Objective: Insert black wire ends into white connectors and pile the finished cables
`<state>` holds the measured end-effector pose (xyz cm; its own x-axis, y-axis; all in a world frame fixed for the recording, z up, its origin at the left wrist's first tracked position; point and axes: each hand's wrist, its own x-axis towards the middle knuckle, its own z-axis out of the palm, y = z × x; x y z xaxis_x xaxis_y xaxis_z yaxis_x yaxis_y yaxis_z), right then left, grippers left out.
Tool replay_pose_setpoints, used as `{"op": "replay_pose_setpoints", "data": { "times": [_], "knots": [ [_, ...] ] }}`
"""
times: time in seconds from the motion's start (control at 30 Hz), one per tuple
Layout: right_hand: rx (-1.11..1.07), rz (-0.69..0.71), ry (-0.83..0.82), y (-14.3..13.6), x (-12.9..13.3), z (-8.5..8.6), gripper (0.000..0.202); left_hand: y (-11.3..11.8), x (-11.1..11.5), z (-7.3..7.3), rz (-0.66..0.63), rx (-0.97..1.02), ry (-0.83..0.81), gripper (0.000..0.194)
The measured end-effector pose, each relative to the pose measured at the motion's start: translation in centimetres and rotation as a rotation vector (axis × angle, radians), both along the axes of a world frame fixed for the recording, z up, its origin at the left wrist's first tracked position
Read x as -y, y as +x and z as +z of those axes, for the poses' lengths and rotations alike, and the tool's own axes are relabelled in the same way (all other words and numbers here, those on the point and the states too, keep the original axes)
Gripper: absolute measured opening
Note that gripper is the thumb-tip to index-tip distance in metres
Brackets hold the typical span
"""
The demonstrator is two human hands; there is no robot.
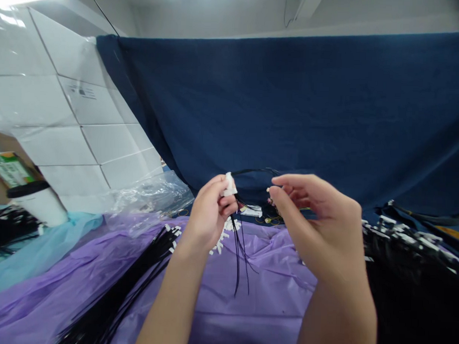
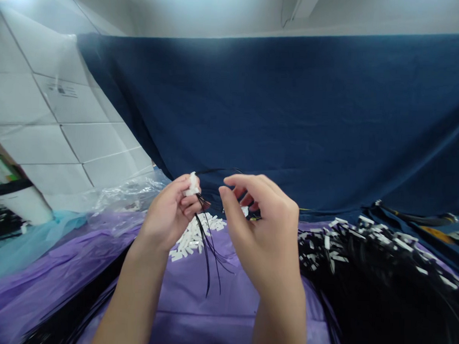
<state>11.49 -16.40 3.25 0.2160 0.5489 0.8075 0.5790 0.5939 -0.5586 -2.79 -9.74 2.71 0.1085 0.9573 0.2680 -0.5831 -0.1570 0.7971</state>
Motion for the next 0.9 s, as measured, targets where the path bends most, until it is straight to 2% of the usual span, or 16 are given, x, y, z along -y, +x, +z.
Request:
{"op": "replay_pose_setpoints", "data": {
  "times": [0.1, 0.17, 0.3, 0.43, 0.53, 0.63, 0.77, 0.83, 0.9],
  "knots": [
    [0.030, 0.269, -0.246, 0.5, 0.4, -0.3, 0.016, -0.5, -0.1, 0.3, 0.066, 0.069, 0.018, 0.016],
    [0.122, 0.391, -0.387, 0.6, 0.1, -0.5, 0.020, -0.9, 0.1, 0.5, 0.081, 0.085, 0.042, 0.017],
    [0.242, 0.470, -0.493, 0.0, -1.4, -1.1, 0.025, -1.0, 0.3, 0.7, 0.104, 0.137, 0.084, 0.018],
    [0.194, 0.495, -0.521, -0.7, -3.0, -1.6, 0.029, -0.7, 0.4, 0.7, 0.097, 0.136, 0.125, 0.017],
    [-0.014, 0.534, -0.591, -0.8, -4.4, -1.9, 0.028, -0.6, 0.4, 0.6, 0.073, 0.095, 0.135, 0.016],
    [-0.404, 0.519, -0.590, -0.7, -5.9, -2.1, 0.030, -0.4, 0.5, 0.6, 0.055, 0.061, 0.127, 0.016],
    [-0.939, 0.514, -0.477, 0.3, -8.2, -2.8, 0.038, 0.1, 0.8, 0.6, 0.048, 0.029, 0.092, 0.017],
    [-1.066, 0.529, -0.389, 1.1, -9.3, -3.5, 0.035, 0.4, 0.9, 0.5, 0.049, 0.016, 0.081, 0.018],
    [-1.082, 0.499, -0.238, 2.0, -10.1, -4.3, 0.033, 0.6, 0.9, 0.5, 0.054, 0.015, 0.077, 0.018]
  ]
}}
